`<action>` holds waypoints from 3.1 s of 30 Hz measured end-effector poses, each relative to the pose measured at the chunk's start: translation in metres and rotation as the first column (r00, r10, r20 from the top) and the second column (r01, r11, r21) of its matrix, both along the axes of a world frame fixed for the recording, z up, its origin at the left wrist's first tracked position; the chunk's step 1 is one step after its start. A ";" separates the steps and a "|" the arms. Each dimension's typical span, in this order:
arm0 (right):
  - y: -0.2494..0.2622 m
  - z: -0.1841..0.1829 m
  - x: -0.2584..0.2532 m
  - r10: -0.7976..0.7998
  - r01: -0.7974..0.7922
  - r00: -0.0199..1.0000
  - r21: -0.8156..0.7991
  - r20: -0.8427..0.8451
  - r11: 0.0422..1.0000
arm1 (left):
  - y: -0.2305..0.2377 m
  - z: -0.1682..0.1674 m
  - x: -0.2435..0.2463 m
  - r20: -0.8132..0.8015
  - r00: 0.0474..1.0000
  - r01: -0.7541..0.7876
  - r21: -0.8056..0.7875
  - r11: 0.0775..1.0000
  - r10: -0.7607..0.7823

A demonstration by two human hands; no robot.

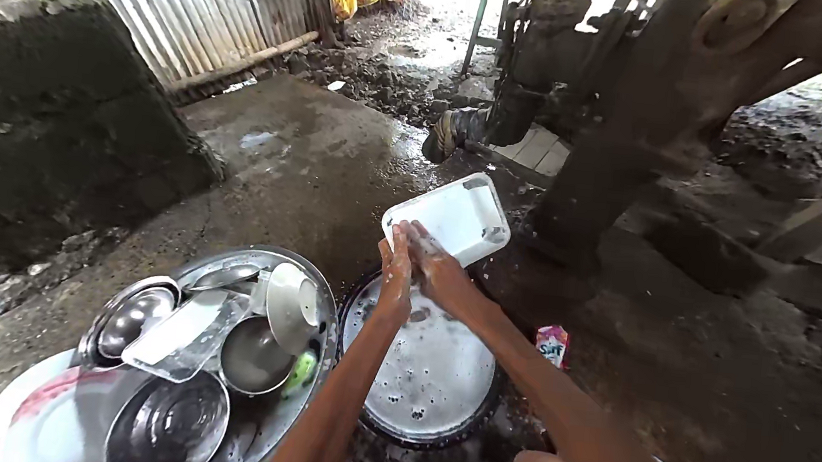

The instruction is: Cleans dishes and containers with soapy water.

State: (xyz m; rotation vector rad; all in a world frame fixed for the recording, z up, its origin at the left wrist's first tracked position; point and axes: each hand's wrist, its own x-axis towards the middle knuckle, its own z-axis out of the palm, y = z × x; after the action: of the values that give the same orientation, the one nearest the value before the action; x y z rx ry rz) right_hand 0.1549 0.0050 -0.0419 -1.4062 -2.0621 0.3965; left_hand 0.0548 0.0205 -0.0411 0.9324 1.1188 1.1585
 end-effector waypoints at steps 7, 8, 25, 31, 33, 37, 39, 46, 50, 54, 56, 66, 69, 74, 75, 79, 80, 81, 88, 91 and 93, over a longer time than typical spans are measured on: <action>0.044 0.002 0.056 -0.381 0.336 0.924 0.428 0.021 0.839 | -0.004 0.020 -0.004 0.023 0.989 -0.145 0.178 0.973 0.144; 0.039 0.000 0.052 -0.379 0.340 0.925 0.403 0.018 0.850 | -0.003 0.022 -0.004 0.024 0.986 -0.165 0.203 0.965 0.163; 0.001 -0.032 0.055 -0.099 -0.034 0.963 0.476 0.252 0.879 | -0.004 0.026 -0.020 -0.053 0.983 -0.148 0.322 0.935 0.174; 0.008 -0.044 0.074 -0.247 0.042 0.938 0.629 0.243 0.776 | -0.004 0.045 -0.033 -0.124 0.992 0.007 0.233 0.972 0.023; 0.001 -0.037 0.052 -0.214 0.105 0.969 0.569 0.127 0.815 | -0.001 0.045 -0.031 -0.059 0.998 0.018 0.255 0.967 -0.003; -0.013 -0.020 -0.021 -0.206 0.258 0.966 0.471 -0.159 0.843 | -0.010 0.023 -0.001 0.008 1.000 0.026 0.228 0.973 -0.028; -0.018 -0.026 -0.035 -0.193 0.247 0.966 0.409 -0.171 0.878 | -0.011 0.017 -0.004 -0.151 0.988 -0.001 0.204 0.979 0.032; -0.028 -0.049 0.005 0.014 -0.138 0.946 0.363 0.323 0.922 | 0.004 0.016 -0.029 -0.589 0.771 -0.138 0.219 0.966 0.243; -0.014 -0.034 0.037 0.006 -0.197 0.876 0.345 0.482 0.918 | 0.010 0.017 -0.035 -0.562 0.783 -0.180 0.205 0.962 0.266; -0.029 -0.035 0.011 -0.073 -0.006 0.934 0.217 0.351 0.976 | 0.005 0.022 -0.023 -0.563 0.747 -0.225 0.285 0.932 0.353; -0.040 -0.039 -0.012 -0.109 0.083 0.972 0.132 0.208 0.988 | 0.003 0.020 -0.017 -0.559 0.741 -0.225 0.316 0.922 0.373; -0.022 -0.051 0.028 -0.029 -0.155 0.923 0.439 0.384 0.885 | 0.010 0.029 -0.037 -0.628 0.753 -0.093 0.197 0.976 0.199; -0.019 -0.050 0.024 -0.061 -0.104 0.947 0.480 0.315 0.871 | 0.011 0.019 -0.037 -0.535 0.838 0.008 0.213 0.977 0.110; -0.025 -0.025 -0.033 -0.243 0.275 0.960 0.309 -0.139 0.910 | -0.004 -0.002 -0.010 -0.195 0.981 0.032 0.269 0.963 0.021; -0.026 -0.026 -0.037 -0.235 0.270 0.960 0.274 -0.153 0.923 | -0.006 -0.004 -0.009 -0.212 0.977 0.018 0.260 0.966 0.039; -0.036 -0.043 -0.021 -0.062 0.062 0.998 0.270 -0.008 0.961 | -0.004 -0.001 -0.020 -0.472 0.871 -0.013 0.258 0.966 0.138; -0.037 -0.044 -0.011 -0.024 0.010 0.999 0.284 0.047 0.959 | -0.003 -0.001 -0.022 -0.473 0.864 -0.038 0.281 0.959 0.172; -0.036 -0.042 -0.002 -0.013 -0.013 0.996 0.304 0.084 0.952 | -0.002 0.000 -0.023 -0.460 0.865 -0.054 0.309 0.950 0.198; -0.001 -0.024 0.066 -0.271 0.264 0.960 0.094 0.067 0.960 | -0.001 0.006 -0.024 -0.326 0.919 -0.072 0.410 0.909 0.220; -0.005 -0.005 0.046 -0.280 0.281 0.960 -0.043 0.009 0.959 | -0.006 0.007 -0.016 -0.300 0.921 -0.117 0.397 0.910 0.249; -0.019 0.000 0.018 -0.197 0.198 0.980 0.017 -0.035 0.980 | -0.006 0.008 -0.009 -0.287 0.922 -0.130 0.405 0.905 0.261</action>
State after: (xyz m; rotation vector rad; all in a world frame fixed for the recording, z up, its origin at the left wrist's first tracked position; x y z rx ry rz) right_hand 0.1730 -0.0136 -0.0416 -1.5646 -1.8737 0.3118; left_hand 0.0456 0.0147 -0.0327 1.3812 1.3106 1.4548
